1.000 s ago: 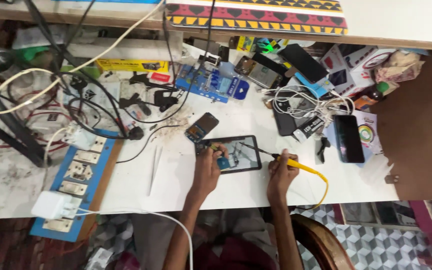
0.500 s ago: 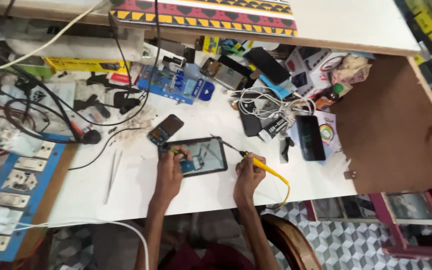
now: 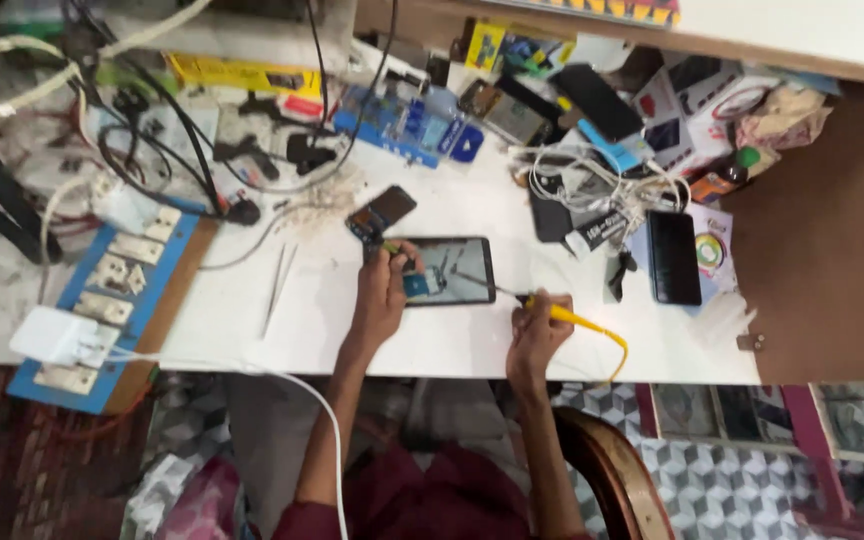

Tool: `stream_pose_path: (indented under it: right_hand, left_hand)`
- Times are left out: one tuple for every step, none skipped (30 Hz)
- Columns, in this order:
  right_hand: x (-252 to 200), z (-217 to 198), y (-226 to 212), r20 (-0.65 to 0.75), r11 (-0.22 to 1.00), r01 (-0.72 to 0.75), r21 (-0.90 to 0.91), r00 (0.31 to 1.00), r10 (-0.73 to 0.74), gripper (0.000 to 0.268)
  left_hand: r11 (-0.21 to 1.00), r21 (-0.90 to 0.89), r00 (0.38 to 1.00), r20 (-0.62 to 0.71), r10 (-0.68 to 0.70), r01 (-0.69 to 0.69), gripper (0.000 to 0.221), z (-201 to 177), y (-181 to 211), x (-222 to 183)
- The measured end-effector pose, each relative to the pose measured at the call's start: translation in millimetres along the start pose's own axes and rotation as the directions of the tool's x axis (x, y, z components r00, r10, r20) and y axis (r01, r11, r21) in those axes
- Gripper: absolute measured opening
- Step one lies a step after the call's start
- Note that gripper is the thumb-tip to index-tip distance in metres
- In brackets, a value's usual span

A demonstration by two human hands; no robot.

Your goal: The person uses a soldering iron and tweezers to work on the internal components of a disassembled tablet. They repeatedly apply heat to specific points on the circuit board while holding the device steady.

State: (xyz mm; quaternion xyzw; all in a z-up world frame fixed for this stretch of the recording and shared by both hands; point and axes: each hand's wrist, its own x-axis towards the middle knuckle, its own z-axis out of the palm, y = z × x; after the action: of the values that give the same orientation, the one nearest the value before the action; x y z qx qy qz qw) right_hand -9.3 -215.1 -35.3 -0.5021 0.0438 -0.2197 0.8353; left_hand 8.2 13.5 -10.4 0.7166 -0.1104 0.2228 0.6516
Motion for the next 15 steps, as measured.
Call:
stream_pose_path:
  right_hand:
    - [-1.8, -2.3, -0.9, 0.008, 1.000, -0.008, -0.016, 1.000, 0.009, 0.026]
    - [1.0, -0.4, -0.4, 0.021, 1.000, -0.009, -0.026, 1.000, 0.010, 0.026]
    - [2.7, 1.4, -1.0, 0.034, 0.999, -0.010, -0.035, 0.999, 0.011, 0.025]
    - [5.6, 4.7, -1.4, 0.054, 0.999, -0.002, -0.049, 0.999, 0.004, 0.026]
    - [8.2, 7.4, -2.4, 0.073, 0.998, 0.007, -0.063, 0.997, -0.003, 0.026]
    - [5.0, 6.8, -4.1, 0.087, 0.996, 0.009, -0.083, 0.996, -0.001, 0.026]
    - [1.9, 6.9, -4.5, 0.089, 0.995, -0.007, -0.100, 0.996, 0.015, 0.026]
    - [3.0, 7.9, -5.3, 0.090, 0.993, -0.012, -0.115, 0.996, 0.022, 0.026]
    - [4.4, 8.8, -6.1, 0.091, 0.991, -0.017, -0.129, 0.995, 0.029, 0.026]
    - [4.2, 9.2, -6.4, 0.080, 0.990, -0.030, -0.137, 0.996, 0.041, 0.024]
    - [3.9, 9.1, -6.9, 0.069, 0.989, -0.043, -0.144, 0.996, 0.053, 0.022]
    - [3.0, 9.0, -7.2, 0.058, 0.987, -0.054, -0.148, 0.996, 0.063, 0.021]
    - [0.7, 8.4, -8.0, 0.069, 0.987, -0.046, -0.157, 0.996, 0.057, 0.022]
    - [2.3, 10.7, -7.8, 0.085, 0.987, -0.030, -0.158, 0.995, 0.044, 0.023]
    - [3.3, 12.5, -8.2, 0.100, 0.987, -0.014, -0.160, 0.995, 0.030, 0.024]
  left_hand:
    - [0.999, -0.016, 1.000, 0.007, -0.028, 0.028, 0.025, 0.7, -0.4, -4.3]
    - [0.999, -0.031, 0.999, 0.014, -0.044, 0.045, 0.026, 0.0, -1.3, -3.1]
    - [0.997, -0.045, 0.998, 0.021, -0.061, 0.062, 0.027, -0.4, -1.5, -2.2]
    - [0.992, -0.084, 0.996, 0.000, -0.093, 0.092, 0.027, -1.0, -1.8, 0.7]
    - [0.985, -0.124, 0.992, -0.019, -0.125, 0.121, 0.028, -1.0, -2.1, 3.2]
    - [0.973, -0.165, 0.985, -0.034, -0.169, 0.161, 0.029, -1.1, -1.8, -0.5]
    - [0.976, -0.151, 0.983, -0.073, -0.168, 0.156, 0.030, -2.7, -1.8, -4.2]
    - [0.980, -0.141, 0.981, -0.107, -0.159, 0.143, 0.030, -3.1, -2.6, -3.1]
    - [0.983, -0.131, 0.979, -0.142, -0.149, 0.131, 0.031, -2.6, -3.4, -2.1]
    - [0.983, -0.128, 0.982, -0.115, -0.147, 0.132, 0.030, -2.7, -4.0, -2.8]
    - [0.983, -0.125, 0.986, -0.089, -0.144, 0.132, 0.030, -3.0, -4.5, -3.7]
    - [0.984, -0.122, 0.988, -0.062, -0.138, 0.130, 0.030, -3.5, -4.7, -4.3]
    - [0.993, -0.079, 0.995, -0.049, -0.087, 0.083, 0.029, -3.0, -3.6, -6.4]
    - [0.999, -0.036, 0.999, -0.035, -0.025, 0.024, 0.028, -2.2, -2.6, -3.6]
    - [0.999, 0.006, 0.999, -0.018, 0.036, -0.036, 0.027, -1.4, -0.8, -1.1]
